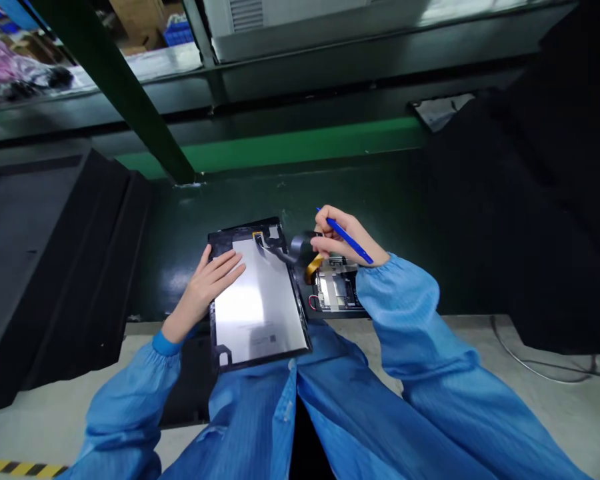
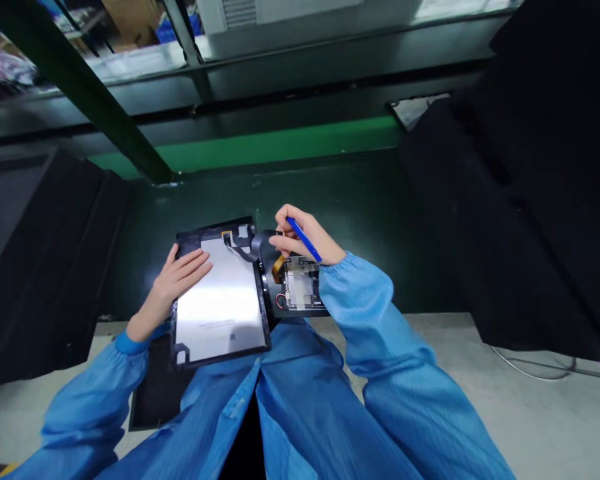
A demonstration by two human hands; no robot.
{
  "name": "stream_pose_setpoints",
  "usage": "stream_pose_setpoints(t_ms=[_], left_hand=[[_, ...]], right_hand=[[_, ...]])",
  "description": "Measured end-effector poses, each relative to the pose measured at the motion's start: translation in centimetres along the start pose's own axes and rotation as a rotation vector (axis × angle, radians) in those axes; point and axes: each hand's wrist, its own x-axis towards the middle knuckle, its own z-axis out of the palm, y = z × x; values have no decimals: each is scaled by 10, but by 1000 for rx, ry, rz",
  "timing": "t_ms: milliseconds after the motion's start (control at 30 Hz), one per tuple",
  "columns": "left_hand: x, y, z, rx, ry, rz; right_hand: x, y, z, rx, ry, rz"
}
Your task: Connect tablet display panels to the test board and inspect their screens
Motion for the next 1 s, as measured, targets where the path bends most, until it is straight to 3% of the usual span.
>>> stream_pose_setpoints(t_ms=[167,333,433,533,700,1000], left_hand=[[-6,-13,14,65,-97,-59],[1,-8,-7,68,-305,-236],[23,14,-11,-75,-169,-297],[51,41,0,-342,31,-401],[72,58,19,-694,3,-599],[74,52,15,-903,-92,-495]], right_hand=[[-22,-11,1,64,-58,-13],[-30,-12,20,-208,-64,-55],[-28,-12,38,-306,-122,-78],[-25,-8,52,-353,-180,-87],[-24,-5,60,-343,-225,-84],[-21,-3,64,-309,-256,-138]])
